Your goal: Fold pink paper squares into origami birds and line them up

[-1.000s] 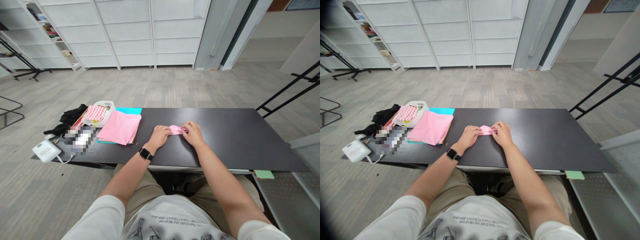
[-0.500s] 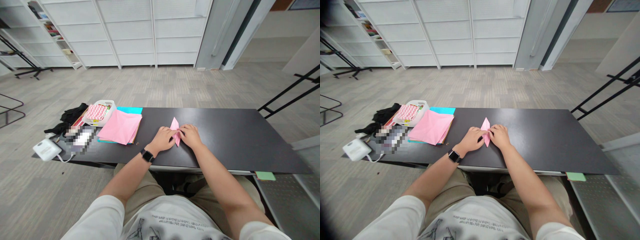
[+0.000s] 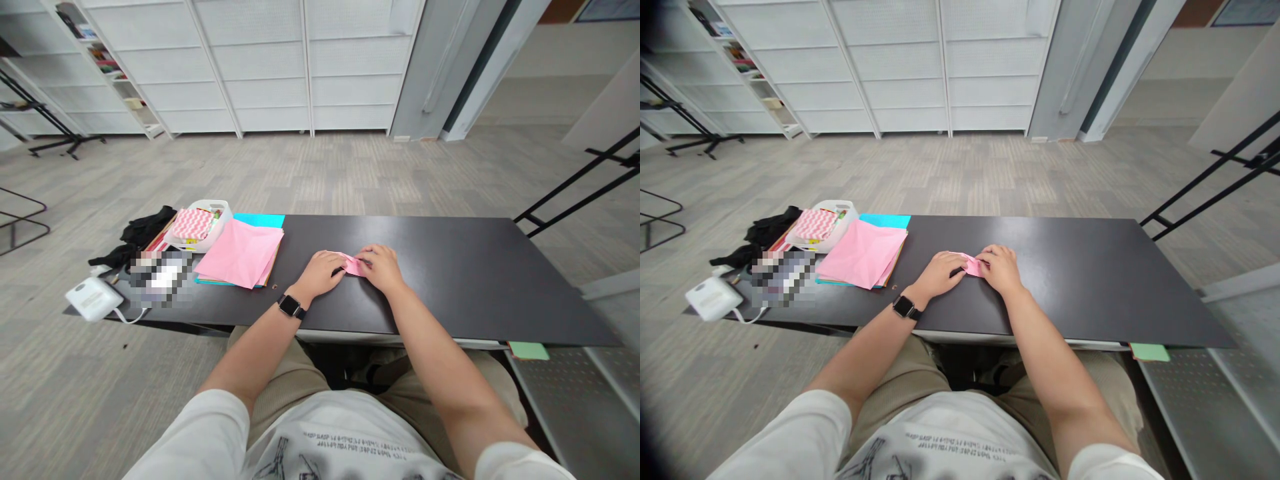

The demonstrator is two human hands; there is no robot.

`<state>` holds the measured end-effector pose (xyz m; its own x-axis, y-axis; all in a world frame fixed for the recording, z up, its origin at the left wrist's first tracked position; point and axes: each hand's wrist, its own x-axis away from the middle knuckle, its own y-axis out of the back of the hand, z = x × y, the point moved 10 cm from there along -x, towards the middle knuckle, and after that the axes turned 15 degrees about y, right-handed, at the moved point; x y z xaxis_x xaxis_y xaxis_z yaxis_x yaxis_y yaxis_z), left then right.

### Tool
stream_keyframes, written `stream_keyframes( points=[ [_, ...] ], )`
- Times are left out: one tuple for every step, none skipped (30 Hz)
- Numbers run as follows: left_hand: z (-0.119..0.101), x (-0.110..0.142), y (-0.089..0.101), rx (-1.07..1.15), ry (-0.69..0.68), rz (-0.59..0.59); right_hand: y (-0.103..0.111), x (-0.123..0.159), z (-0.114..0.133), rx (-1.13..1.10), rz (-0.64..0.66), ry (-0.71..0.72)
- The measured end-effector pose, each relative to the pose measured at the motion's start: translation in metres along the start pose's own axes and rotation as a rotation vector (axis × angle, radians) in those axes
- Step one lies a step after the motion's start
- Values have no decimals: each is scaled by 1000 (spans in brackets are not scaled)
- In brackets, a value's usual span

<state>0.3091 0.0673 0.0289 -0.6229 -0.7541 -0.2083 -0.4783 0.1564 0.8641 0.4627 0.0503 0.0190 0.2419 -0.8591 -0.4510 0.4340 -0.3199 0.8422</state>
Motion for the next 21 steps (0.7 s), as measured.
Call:
stream_keyframes(
  points=[
    [2, -1, 0, -24, 23, -3, 3, 0, 0, -4, -8, 0],
    [4, -2, 0, -49, 50, -12, 6, 0, 1, -12, -13, 3],
    [6, -3, 1, -74, 75, -25, 7, 1, 2, -21, -14, 10],
    [9, -3, 2, -96, 98, -39, 8, 1, 4, -30, -10, 22],
    [10, -3, 3, -114, 115, -52, 7, 2, 6, -38, 0, 38],
    [12, -3, 4, -129, 127, -62, 5, 2, 9, -44, 12, 55],
    [12, -3, 4, -139, 136, -71, 3, 2, 11, -47, 24, 69],
    [13, -3, 4, -147, 140, -76, 1, 2, 12, -46, 31, 78],
    [13, -3, 4, -152, 142, -81, -1, 2, 12, -42, 35, 80],
    [13, -2, 4, -155, 140, -85, -2, 1, 12, -37, 34, 76],
    [12, -2, 3, -156, 137, -85, -3, 1, 11, -29, 30, 67],
    [11, -2, 3, -155, 134, -83, -4, 1, 10, -21, 29, 58],
    [11, -1, 2, -154, 134, -80, -5, 0, 9, -12, 32, 53],
    [11, -1, 2, -153, 136, -77, -6, 0, 8, -4, 38, 49],
    [10, -1, 1, -151, 140, -74, -7, 0, 8, 4, 44, 47],
    [10, -2, 1, -150, 144, -72, -8, -1, 8, 9, 47, 45],
    [10, -2, 1, -148, 148, -70, -8, -1, 7, 12, 46, 41],
    [10, -2, 2, -148, 151, -68, -8, -1, 6, 14, 40, 35],
    [10, -2, 2, -149, 153, -66, -8, -1, 5, 14, 33, 26],
    [10, -2, 2, -149, 153, -64, -8, -1, 5, 15, 27, 19],
    [9, -3, 2, -150, 151, -60, -9, -2, 4, 16, 24, 14]
  ],
)
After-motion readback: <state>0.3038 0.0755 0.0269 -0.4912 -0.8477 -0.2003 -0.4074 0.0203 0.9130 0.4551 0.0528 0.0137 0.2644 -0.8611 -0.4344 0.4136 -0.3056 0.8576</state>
